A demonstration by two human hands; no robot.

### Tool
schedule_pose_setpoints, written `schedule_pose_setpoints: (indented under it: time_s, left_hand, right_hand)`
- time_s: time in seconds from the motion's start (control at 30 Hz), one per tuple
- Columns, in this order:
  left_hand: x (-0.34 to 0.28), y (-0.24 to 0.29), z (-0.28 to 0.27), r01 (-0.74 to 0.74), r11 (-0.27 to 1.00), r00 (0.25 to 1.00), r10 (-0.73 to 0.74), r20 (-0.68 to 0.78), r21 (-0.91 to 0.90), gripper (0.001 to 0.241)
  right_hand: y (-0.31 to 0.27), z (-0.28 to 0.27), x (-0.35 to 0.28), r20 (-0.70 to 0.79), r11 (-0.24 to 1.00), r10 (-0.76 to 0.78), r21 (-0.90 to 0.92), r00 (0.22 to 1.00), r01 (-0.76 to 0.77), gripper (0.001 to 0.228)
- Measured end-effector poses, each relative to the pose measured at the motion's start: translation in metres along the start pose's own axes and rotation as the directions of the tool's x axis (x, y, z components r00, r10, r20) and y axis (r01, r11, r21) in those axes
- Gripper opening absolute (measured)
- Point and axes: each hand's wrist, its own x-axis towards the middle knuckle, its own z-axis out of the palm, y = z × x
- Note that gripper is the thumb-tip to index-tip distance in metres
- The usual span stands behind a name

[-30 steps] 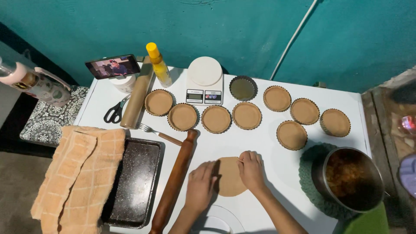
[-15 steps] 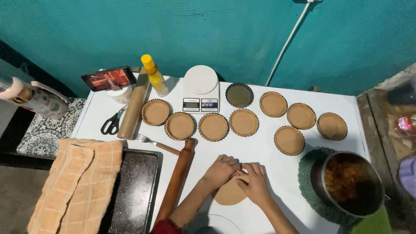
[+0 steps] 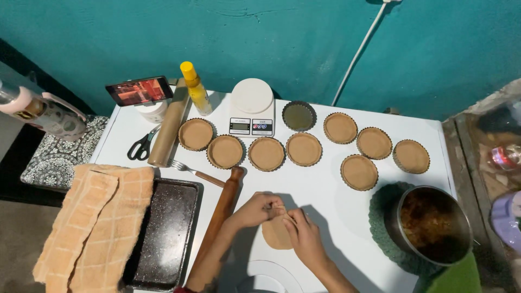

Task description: Rolling out dough and lining tart molds with it.

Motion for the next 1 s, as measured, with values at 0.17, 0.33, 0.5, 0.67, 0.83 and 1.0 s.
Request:
schedule_pose_setpoints:
  time_s: [0.17,0.33,0.5,0.67,0.83,1.0]
  left_hand:
    - [-0.023,0.010,-0.043,0.080,0.873,0.980,0.020,0.199,-0.482,0.030]
    - [-0.037,0.042,-0.048,-0.034,0.786,0.890,0.305,0.339,-0.618,0.067]
    - [-0.039,-0.025,0.025,0.397,0.268,0.918,-0.133,0.375,-0.878,0.072]
    - [-0.052,-0.043,0.057,0.214,-0.066,0.888,-0.401,0.222,-0.975,0.066]
    - [-0.061,-0.185,0.105,0.182,0.214,0.884,-0.464,0.064,-0.960,0.065]
    - [-0.040,-0.197,0.076,0.059,0.173,0.865,-0.501,-0.037,-0.983,0.064]
  right_hand:
    - [-0.059,-0.032,0.013,0.093,0.998,-0.030,0.054,0.995,0.025,0.018]
    - [-0.086,-0.059,0.040,0.259,0.979,-0.099,0.198,0.961,0.047,0.019]
    - [-0.067,-0.064,0.104,0.140,0.986,-0.109,0.138,0.984,0.089,0.020]
    - [0.035,-0.050,0.212,-0.070,0.995,-0.074,-0.074,0.995,0.068,0.067]
    - [0.086,-0.015,0.294,-0.015,0.871,-0.018,-0.492,1.000,0.008,0.123]
    - [0.098,0.004,0.354,0.076,0.742,0.276,-0.651,0.958,-0.162,0.152]
